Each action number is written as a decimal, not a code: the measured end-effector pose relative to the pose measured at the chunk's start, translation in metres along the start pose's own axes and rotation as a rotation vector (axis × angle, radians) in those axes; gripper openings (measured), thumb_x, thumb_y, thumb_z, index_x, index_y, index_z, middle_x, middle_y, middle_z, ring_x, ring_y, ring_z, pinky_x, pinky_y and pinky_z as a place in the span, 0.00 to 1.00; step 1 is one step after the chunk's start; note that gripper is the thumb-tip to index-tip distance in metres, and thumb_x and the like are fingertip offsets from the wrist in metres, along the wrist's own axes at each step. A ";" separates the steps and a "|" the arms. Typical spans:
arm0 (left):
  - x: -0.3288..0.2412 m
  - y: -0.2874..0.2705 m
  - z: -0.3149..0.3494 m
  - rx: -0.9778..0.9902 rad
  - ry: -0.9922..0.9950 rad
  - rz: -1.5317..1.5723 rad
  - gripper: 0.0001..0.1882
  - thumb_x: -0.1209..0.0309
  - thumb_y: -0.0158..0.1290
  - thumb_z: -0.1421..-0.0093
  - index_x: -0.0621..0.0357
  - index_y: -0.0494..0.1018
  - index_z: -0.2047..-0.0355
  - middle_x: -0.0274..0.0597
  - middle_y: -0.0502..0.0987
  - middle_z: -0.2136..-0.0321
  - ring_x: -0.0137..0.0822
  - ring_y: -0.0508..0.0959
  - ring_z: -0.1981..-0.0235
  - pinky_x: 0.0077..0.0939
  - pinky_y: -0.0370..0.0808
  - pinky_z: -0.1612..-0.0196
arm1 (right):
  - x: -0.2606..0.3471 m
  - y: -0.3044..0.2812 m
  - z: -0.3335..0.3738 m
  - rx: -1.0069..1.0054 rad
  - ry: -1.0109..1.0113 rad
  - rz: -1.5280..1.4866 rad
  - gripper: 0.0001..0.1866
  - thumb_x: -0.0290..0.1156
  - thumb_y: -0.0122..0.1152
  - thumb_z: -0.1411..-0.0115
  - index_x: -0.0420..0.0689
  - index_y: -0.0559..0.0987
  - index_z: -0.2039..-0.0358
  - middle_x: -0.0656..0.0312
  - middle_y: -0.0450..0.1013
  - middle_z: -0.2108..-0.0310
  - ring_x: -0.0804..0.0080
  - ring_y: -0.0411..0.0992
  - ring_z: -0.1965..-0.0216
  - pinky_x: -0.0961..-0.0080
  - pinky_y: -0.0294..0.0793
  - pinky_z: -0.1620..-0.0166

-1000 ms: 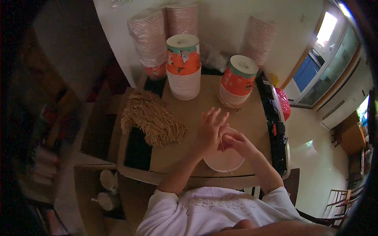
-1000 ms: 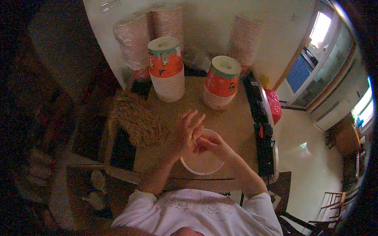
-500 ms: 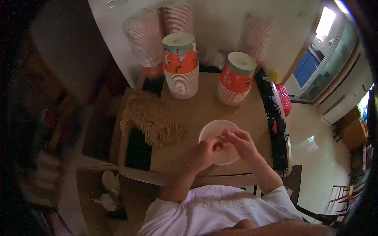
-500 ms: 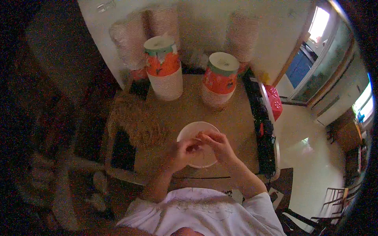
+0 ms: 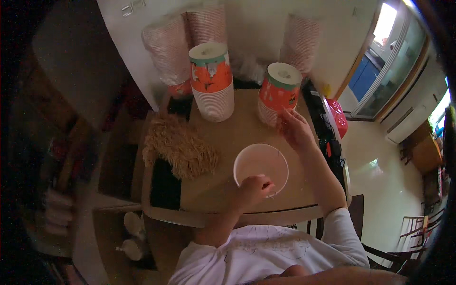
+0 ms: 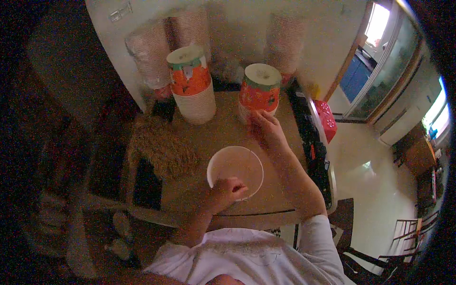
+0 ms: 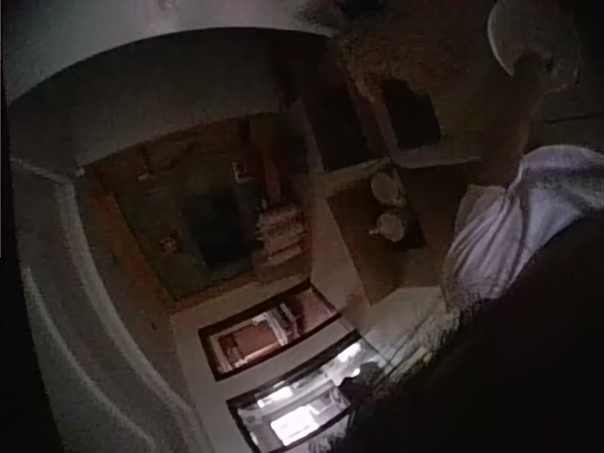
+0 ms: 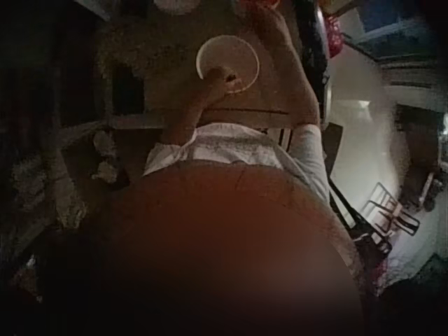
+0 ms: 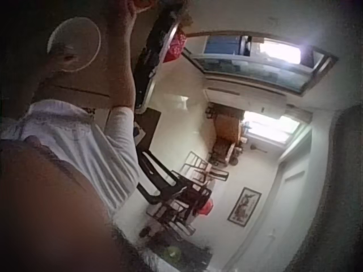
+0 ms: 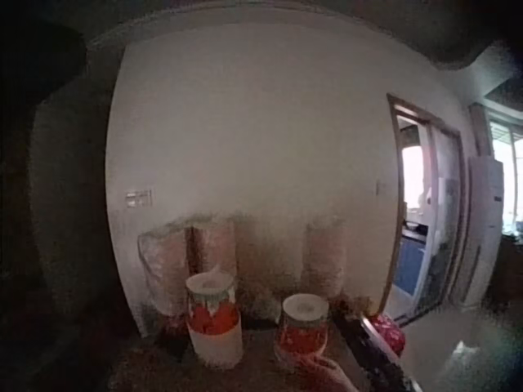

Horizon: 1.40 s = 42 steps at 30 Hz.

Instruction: Tying thin strings to the handles or rims of small decorated buckets.

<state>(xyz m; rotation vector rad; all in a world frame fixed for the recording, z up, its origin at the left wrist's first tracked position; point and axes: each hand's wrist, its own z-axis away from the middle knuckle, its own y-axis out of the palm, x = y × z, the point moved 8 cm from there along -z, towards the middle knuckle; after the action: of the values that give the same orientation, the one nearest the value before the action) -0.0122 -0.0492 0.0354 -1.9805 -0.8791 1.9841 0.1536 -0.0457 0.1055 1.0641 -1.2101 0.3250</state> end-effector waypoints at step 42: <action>-0.150 -0.155 0.121 -0.495 0.951 1.186 0.18 0.56 0.41 0.43 0.56 0.61 0.82 0.36 0.65 0.77 0.31 0.67 0.71 0.27 0.66 0.71 | -0.113 -0.015 0.078 0.005 0.591 0.345 0.13 0.37 0.48 0.41 0.40 0.75 0.73 0.67 0.65 0.83 0.81 0.64 0.82 0.85 0.65 0.79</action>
<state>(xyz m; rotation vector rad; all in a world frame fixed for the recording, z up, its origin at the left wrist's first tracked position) -0.1576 -0.0373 0.2358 -3.7037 0.1724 0.6744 0.0745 -0.0804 -0.0029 0.6828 -0.8468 0.8462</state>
